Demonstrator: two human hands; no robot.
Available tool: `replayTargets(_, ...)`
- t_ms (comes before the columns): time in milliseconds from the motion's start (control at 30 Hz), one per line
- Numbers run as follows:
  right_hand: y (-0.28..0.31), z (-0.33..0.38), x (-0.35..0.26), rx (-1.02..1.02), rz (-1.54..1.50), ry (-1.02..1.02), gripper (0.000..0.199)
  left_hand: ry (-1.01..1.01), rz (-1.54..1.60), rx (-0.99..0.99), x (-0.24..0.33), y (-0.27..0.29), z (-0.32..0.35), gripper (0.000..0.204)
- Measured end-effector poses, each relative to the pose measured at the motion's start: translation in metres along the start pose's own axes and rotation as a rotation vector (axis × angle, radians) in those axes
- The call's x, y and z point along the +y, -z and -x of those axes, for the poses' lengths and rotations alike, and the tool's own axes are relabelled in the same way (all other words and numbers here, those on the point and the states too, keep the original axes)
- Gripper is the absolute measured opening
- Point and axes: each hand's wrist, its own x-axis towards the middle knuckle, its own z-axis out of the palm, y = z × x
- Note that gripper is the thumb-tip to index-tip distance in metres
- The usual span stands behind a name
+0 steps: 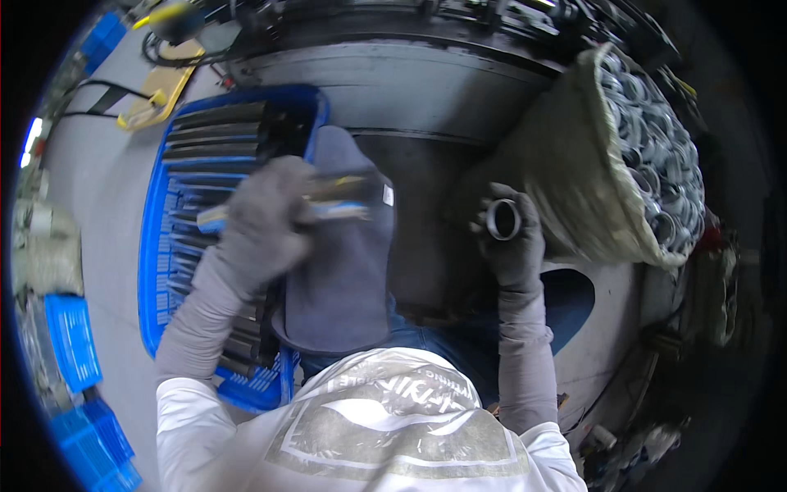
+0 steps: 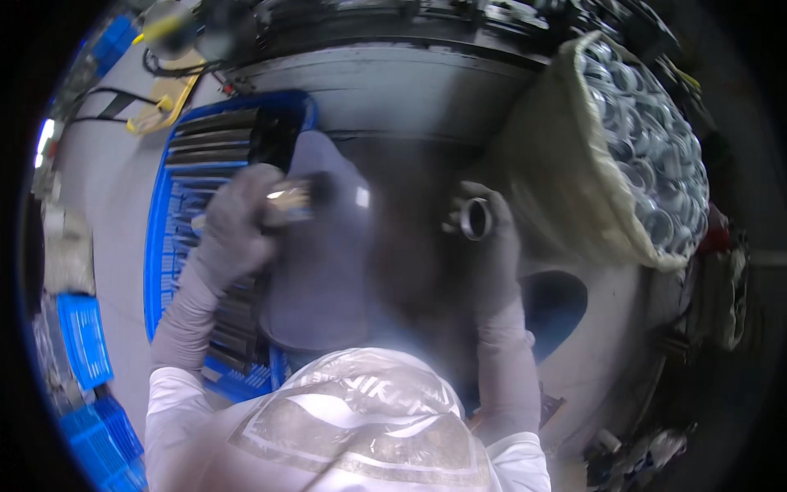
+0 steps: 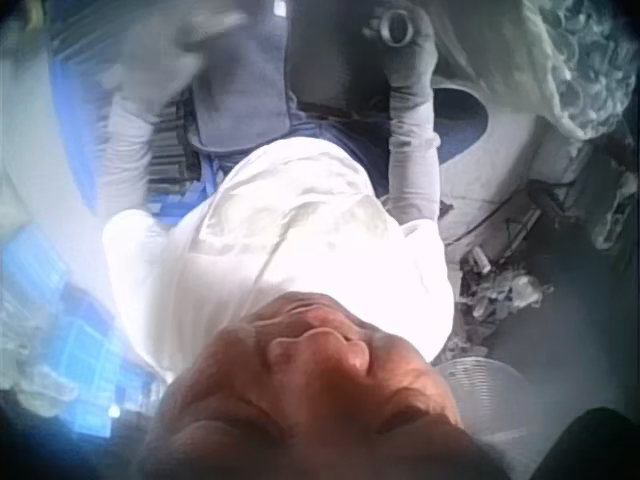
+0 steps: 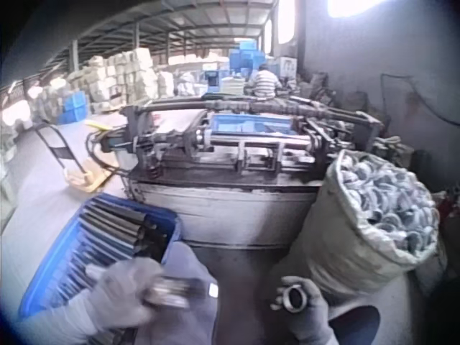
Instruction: The person puts on gloves, takes metal tubes from a crate and plastic rings from a sack, fits the rings onto both ends of the tubes, and places the tubes into a machine.
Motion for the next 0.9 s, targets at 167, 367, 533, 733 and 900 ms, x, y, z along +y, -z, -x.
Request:
replayTargets(167,-0.016,-0.001,0.016,0.062,0.102,0.152,0.045,-0.194,-0.060,-0.228,0.078,-0.064,-0.069,0.045)
replayTargets(367,-0.021,-0.003,0.014,0.037,0.721,0.545,0.032,-0.183,-0.162,-0.317,0.086,-0.085,-0.078,0.048)
replayTargets(533,-0.036,-0.006,0.014,0.188,1.151,0.772,0.023,-0.197,-0.223,-0.298,0.085,-0.095,-0.077,0.048)
replayTargets(733,-0.027,-0.021,0.017,0.209,0.755,0.590,0.027,-0.500,0.155,0.196,0.102,-0.078,-0.069,0.066)
replayTargets(900,-0.020,-0.006,-0.034,0.231,0.604,0.486,0.022,0.235,1.222,-0.116,0.046,-0.123,0.001,0.064)
